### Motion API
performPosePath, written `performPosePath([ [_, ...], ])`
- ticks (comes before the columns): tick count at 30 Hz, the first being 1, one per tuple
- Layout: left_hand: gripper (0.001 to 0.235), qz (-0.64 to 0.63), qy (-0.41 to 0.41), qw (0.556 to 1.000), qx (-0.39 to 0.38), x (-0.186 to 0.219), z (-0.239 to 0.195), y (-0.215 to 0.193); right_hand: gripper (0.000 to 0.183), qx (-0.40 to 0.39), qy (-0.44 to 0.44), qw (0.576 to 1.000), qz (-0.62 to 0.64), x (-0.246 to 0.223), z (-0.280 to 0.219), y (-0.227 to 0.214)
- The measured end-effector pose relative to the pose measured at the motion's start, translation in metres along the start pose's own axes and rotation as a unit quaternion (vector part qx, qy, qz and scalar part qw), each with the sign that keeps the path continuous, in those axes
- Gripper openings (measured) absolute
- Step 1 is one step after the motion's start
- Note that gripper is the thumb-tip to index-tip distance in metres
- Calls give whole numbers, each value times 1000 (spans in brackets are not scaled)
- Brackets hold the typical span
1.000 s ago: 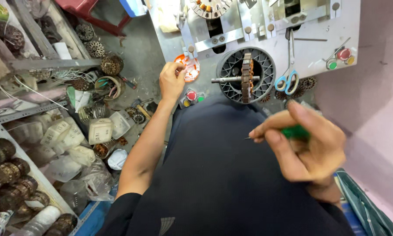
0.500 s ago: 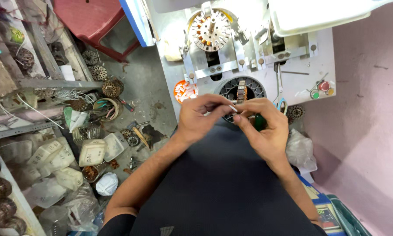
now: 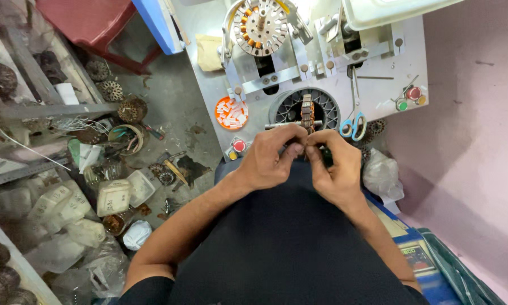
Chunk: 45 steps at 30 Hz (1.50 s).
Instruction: The person works on a copper-wound fan motor stator using a screwdriver. They use the tool to adjust the copper windings and handle small white components on the stator by hand while holding it in the center of the frame.
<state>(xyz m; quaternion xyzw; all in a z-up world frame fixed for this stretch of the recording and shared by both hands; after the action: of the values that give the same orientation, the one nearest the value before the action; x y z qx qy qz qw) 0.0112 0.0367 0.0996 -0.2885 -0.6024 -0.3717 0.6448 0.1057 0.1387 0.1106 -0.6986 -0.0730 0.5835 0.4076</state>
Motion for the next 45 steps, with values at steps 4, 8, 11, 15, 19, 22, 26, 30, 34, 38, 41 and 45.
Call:
performPosePath([
  [4,20,-19,-9,999,26,-22,10,-8,21,80,51,993,69,25,-3,-7],
  [8,37,-51,48,997,37,-37,31,-30,11,98,82,991,34,42,1,-8],
  [11,52,-84,86,990,-67,-46,44,-24,16,118,25,991,-51,33,4,-11],
  [15,52,-128,68,975,-168,-60,50,-12,19,138,-22,984,-108,22,6,-11],
  [19,45,-119,54,977,-169,-69,50,-13,21,139,-42,982,-119,20,8,-8],
  [22,45,-103,58,980,-161,-70,50,-14,21,144,-28,980,-131,23,8,-8],
  [26,44,-102,53,981,-155,-70,50,-16,23,147,-67,976,-143,20,7,-6],
  [30,44,-117,50,980,-151,-71,50,-17,23,138,-97,974,-153,19,7,-4],
  [34,44,-114,60,980,-149,-71,51,-17,22,135,-90,977,-139,24,11,-7],
  [38,42,-126,52,980,-144,-74,49,-18,21,116,-78,985,-101,30,15,-6],
  [41,39,-133,59,979,-144,-75,49,-18,20,103,-86,985,-107,28,19,-5],
  [45,39,-123,84,977,-150,-73,50,-18,21,93,-126,977,-144,17,22,-4],
])
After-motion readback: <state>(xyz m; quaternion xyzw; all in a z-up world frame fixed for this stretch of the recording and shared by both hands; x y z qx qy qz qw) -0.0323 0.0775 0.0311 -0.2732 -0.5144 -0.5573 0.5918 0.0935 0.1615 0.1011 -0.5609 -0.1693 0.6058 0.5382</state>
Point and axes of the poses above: each hand's wrist, its own z-axis towards the middle knuckle, its own y-axis out of the palm, x = y × z, the point moved 9 cm from there along z, towards the middle knuckle, and after that the axes turned 14 degrees about -z, right-handed, at the moved point
